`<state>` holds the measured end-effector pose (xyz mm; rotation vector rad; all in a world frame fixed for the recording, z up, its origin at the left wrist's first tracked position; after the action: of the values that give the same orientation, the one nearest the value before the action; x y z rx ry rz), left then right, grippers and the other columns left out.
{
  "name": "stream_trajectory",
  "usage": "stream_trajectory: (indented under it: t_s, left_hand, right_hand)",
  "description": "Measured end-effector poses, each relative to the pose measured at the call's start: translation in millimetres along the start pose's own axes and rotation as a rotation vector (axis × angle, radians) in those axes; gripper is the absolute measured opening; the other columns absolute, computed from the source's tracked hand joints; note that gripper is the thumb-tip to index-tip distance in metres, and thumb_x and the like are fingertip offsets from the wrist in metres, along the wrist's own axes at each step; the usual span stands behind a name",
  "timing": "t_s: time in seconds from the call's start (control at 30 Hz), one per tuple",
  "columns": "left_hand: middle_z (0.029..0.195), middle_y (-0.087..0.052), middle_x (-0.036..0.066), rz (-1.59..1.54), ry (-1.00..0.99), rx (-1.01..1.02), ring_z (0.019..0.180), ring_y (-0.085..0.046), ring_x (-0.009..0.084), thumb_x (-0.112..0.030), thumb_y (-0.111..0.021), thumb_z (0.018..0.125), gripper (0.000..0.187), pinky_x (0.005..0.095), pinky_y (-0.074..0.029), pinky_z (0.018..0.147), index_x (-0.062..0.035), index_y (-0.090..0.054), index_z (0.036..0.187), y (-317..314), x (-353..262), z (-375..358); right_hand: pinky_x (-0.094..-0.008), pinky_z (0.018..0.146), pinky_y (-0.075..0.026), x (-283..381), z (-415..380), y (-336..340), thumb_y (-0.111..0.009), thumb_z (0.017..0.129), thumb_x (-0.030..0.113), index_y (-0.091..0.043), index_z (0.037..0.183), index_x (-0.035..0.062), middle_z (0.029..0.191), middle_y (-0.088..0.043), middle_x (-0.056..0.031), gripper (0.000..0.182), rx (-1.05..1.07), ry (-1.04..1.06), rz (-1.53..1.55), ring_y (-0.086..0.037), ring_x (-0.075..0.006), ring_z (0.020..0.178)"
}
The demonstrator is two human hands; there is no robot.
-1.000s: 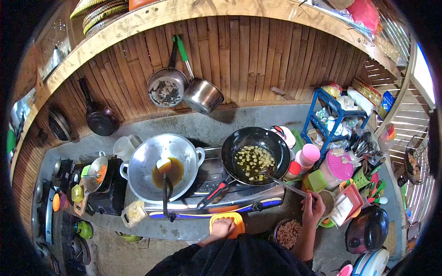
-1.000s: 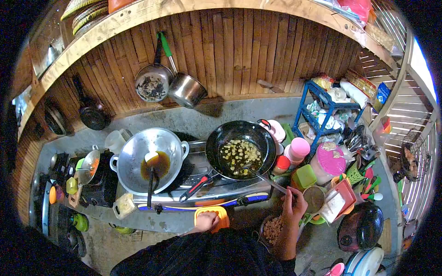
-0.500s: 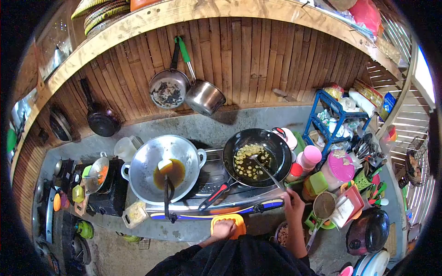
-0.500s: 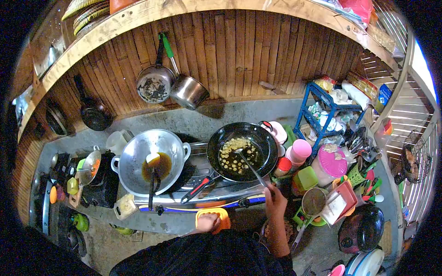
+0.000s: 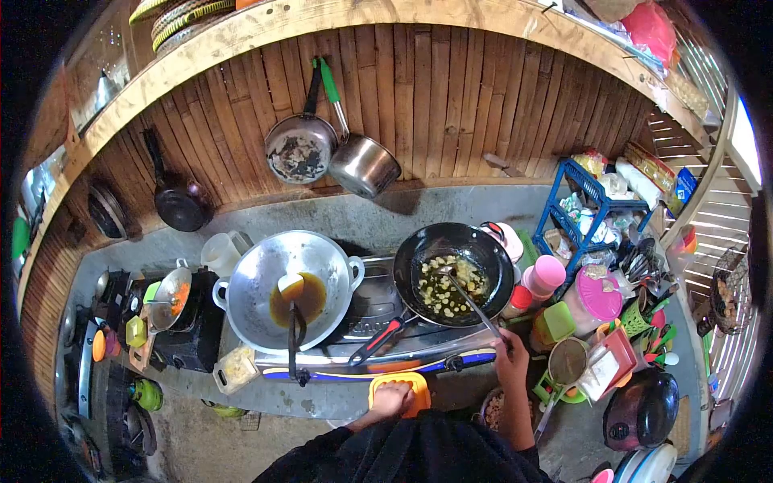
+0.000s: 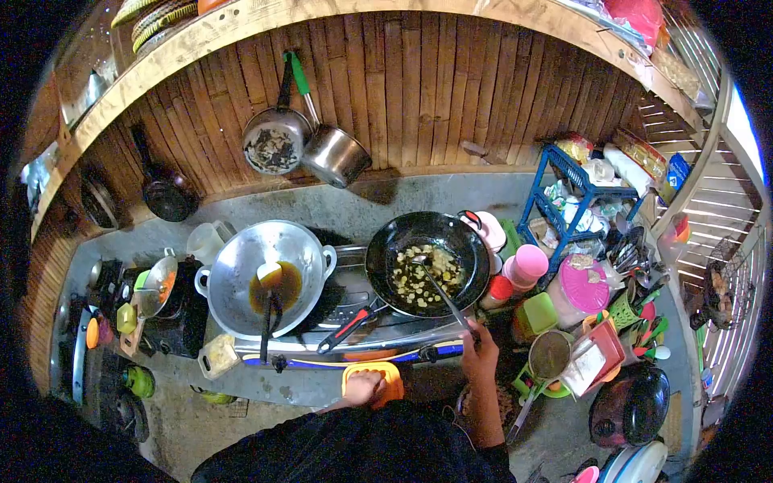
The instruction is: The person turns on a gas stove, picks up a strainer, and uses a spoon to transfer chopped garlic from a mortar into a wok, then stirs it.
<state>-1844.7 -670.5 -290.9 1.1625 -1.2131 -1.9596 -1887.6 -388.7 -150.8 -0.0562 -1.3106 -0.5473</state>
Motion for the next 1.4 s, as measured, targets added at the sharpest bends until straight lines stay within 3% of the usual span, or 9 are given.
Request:
stream_trajectory:
  t_s: [0.03,0.07,0.2,0.27,0.3,0.9,1.13,1.23,1.4]
  left_hand:
    - [0.075,-0.063,0.006,-0.002,-0.001,-0.003,0.072,-0.063,0.0248,-0.026,-0.054,0.077,0.014,0.0414,-0.046,0.062,-0.013,-0.059,0.079,6.9,-4.2,1.5]
    - [0.075,-0.063,0.006,-0.005,-0.003,-0.006,0.071,-0.063,0.0246,-0.026,-0.054,0.077,0.014,0.041,-0.046,0.062,-0.013,-0.058,0.079,11.2,-7.1,2.7]
    - [0.073,-0.063,0.006,0.003,-0.004,-0.051,0.069,-0.062,0.0246,-0.026,-0.055,0.077,0.014,0.0408,-0.046,0.061,-0.0129,-0.059,0.077,11.2,-8.9,3.4]
    - [0.07,-0.063,0.006,0.007,-0.005,-0.053,0.067,-0.062,0.0247,-0.026,-0.056,0.077,0.013,0.0407,-0.045,0.06,-0.0127,-0.059,0.075,15.8,-11.6,4.7]
    - [0.07,-0.063,0.006,0.006,-0.005,-0.053,0.067,-0.062,0.0247,-0.026,-0.056,0.077,0.013,0.0407,-0.045,0.06,-0.0127,-0.059,0.075,15.5,-11.8,4.4]
    - [0.07,-0.063,0.006,-0.028,0.008,-0.089,0.066,-0.062,0.0248,-0.025,-0.056,0.076,0.014,0.0415,-0.045,0.059,-0.0118,-0.058,0.072,14.1,-10.0,3.3]
    - [0.07,-0.063,0.007,-0.031,0.008,0.015,0.067,-0.062,0.0255,-0.027,-0.055,0.078,0.017,0.0423,-0.045,0.06,-0.0113,-0.058,0.072,10.3,-6.8,3.6]
    - [0.071,-0.063,0.007,-0.018,0.018,0.005,0.067,-0.063,0.0254,-0.026,-0.055,0.078,0.017,0.0422,-0.045,0.06,-0.0114,-0.059,0.072,18.3,-11.2,5.4]
    - [0.071,-0.063,0.007,-0.053,-0.013,0.037,0.067,-0.063,0.0253,-0.026,-0.056,0.078,0.016,0.0412,-0.046,0.059,-0.0116,-0.059,0.073,17.9,-7.0,4.9]
  right_hand:
    - [-0.0257,0.07,-0.048,8.4,-2.5,6.3,-0.061,0.085,0.011,-0.059,0.106,-0.0012,0.086,-0.065,-0.0092,0.024,-0.02,-0.156,0.079,-0.059,-0.0116,0.076]
    - [-0.0257,0.07,-0.048,14.6,-3.0,10.2,-0.061,0.085,0.011,-0.059,0.106,-0.0012,0.086,-0.065,-0.0092,0.024,-0.021,-0.157,0.078,-0.059,-0.0116,0.076]
    - [-0.0213,0.061,-0.045,54.6,-5.6,25.5,-0.059,0.089,0.015,-0.06,0.102,0.0009,0.08,-0.063,-0.0053,0.019,-0.105,-0.045,0.126,-0.057,-0.0084,0.07]
    - [-0.0178,0.052,-0.039,60.7,-7.5,34.6,-0.058,0.09,0.014,-0.06,0.101,0.0018,0.076,-0.062,-0.0036,0.016,-0.159,-0.206,0.214,-0.052,-0.0052,0.06]
    - [-0.017,0.038,-0.029,35.7,-4.3,35.9,-0.055,0.092,0.014,-0.058,0.101,0.0012,0.07,-0.06,-0.0041,0.016,-0.211,-0.072,0.237,-0.041,-0.0023,0.044]
    - [-0.0167,0.041,-0.032,53.1,-7.5,69.4,-0.054,0.093,0.013,-0.058,0.099,-0.0016,0.064,-0.056,-0.002,0.016,-0.342,0.175,0.019,-0.042,-0.0024,0.046]
    - [-0.0169,0.04,-0.033,38.0,0.3,40.0,-0.054,0.092,0.012,-0.059,0.107,0.0008,0.071,-0.06,-0.0035,0.019,-0.277,0.068,0.163,-0.043,-0.0022,0.047]
    - [-0.018,0.041,-0.037,37.0,4.0,24.3,-0.056,0.091,0.013,-0.058,0.112,0.0018,0.079,-0.061,-0.0045,0.024,-0.125,-0.144,0.358,-0.047,-0.0043,0.05]
    - [-0.0217,0.046,-0.044,37.4,6.9,-4.9,-0.059,0.088,0.015,-0.052,0.119,-0.0028,0.089,-0.061,-0.008,0.036,0.023,-0.116,0.375,-0.051,-0.0085,0.051]
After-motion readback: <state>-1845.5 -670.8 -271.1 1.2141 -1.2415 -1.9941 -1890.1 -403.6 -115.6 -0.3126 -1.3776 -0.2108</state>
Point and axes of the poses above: each hand's wrist, its own z-axis towards the middle knuckle, its own y-axis out of the back of the hand, x = y × z, the point moved 1 cm from there along z, towards the middle knuckle
